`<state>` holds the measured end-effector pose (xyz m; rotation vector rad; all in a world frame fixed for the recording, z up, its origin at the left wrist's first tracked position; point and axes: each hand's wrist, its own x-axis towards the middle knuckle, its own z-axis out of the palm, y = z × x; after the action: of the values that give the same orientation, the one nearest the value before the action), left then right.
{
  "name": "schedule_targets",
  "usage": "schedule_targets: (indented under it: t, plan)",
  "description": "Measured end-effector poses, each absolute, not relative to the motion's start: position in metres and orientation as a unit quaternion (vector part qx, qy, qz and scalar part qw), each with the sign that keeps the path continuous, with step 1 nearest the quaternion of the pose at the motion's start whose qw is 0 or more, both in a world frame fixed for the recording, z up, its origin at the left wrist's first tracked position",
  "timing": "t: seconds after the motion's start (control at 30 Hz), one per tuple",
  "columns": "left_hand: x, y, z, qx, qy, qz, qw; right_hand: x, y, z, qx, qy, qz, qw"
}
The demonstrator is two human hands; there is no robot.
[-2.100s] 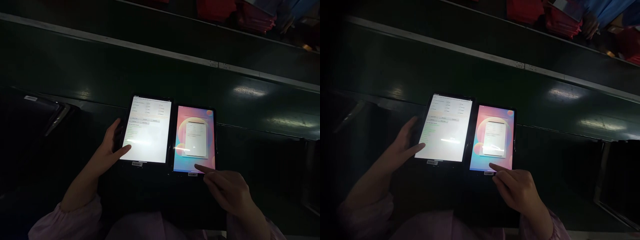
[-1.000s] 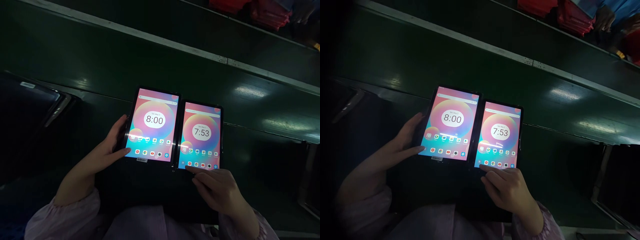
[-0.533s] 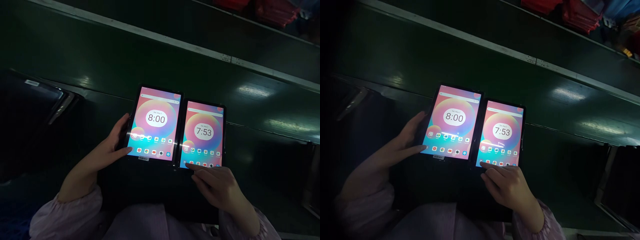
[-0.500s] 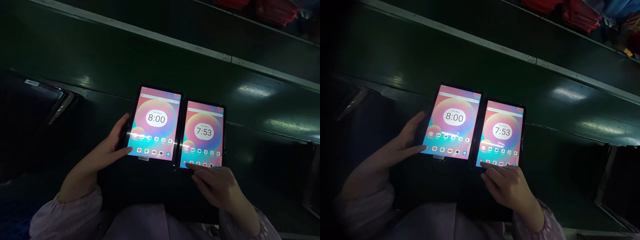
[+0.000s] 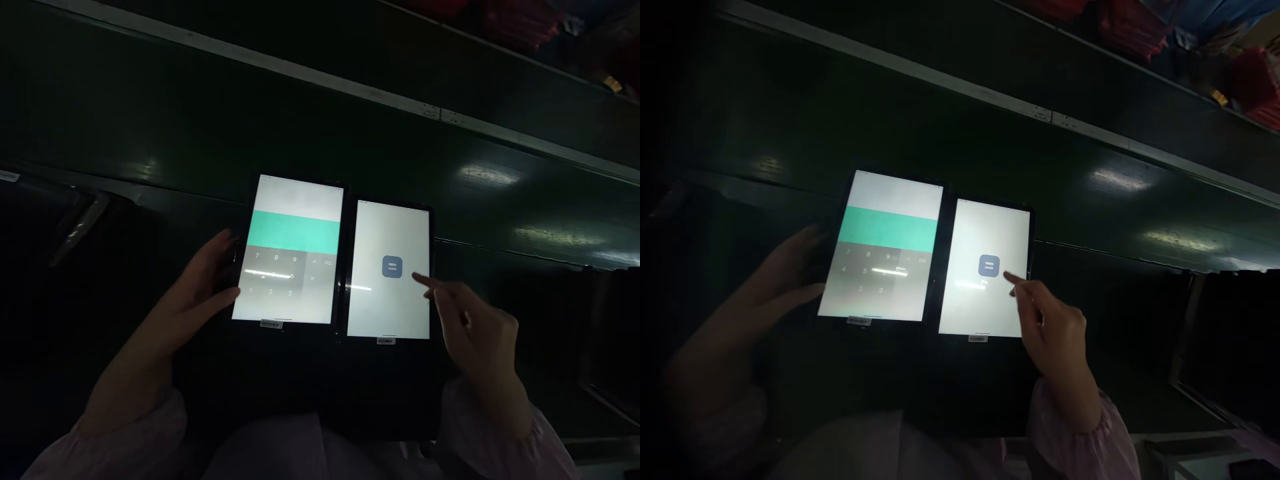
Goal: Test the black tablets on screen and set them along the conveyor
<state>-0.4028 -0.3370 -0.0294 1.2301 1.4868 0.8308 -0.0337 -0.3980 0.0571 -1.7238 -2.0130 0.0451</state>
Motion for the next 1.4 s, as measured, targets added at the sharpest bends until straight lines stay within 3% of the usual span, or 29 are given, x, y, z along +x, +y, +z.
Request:
schedule_targets:
  t: [0.37, 1.07, 1.4]
  plan:
    - [-0.372, -0.341, -0.004, 0.426, 0.675, 0.448, 0.401, -0.036, -0.381, 0.044, -0.663, -0.711, 0.026, 0.234]
    - [-0.380, -0.339, -0.015, 0.447, 0.686, 0.436, 0.373, -0.045, -0.386, 0.044, -0.690, -0.668, 0.014, 0.279]
    - [-0.370, -0.342, -0.005, 0.420, 0.718, 0.424, 0.359, -0.071, -0.394, 0.044, -0.600, -0.749, 0.101, 0.263]
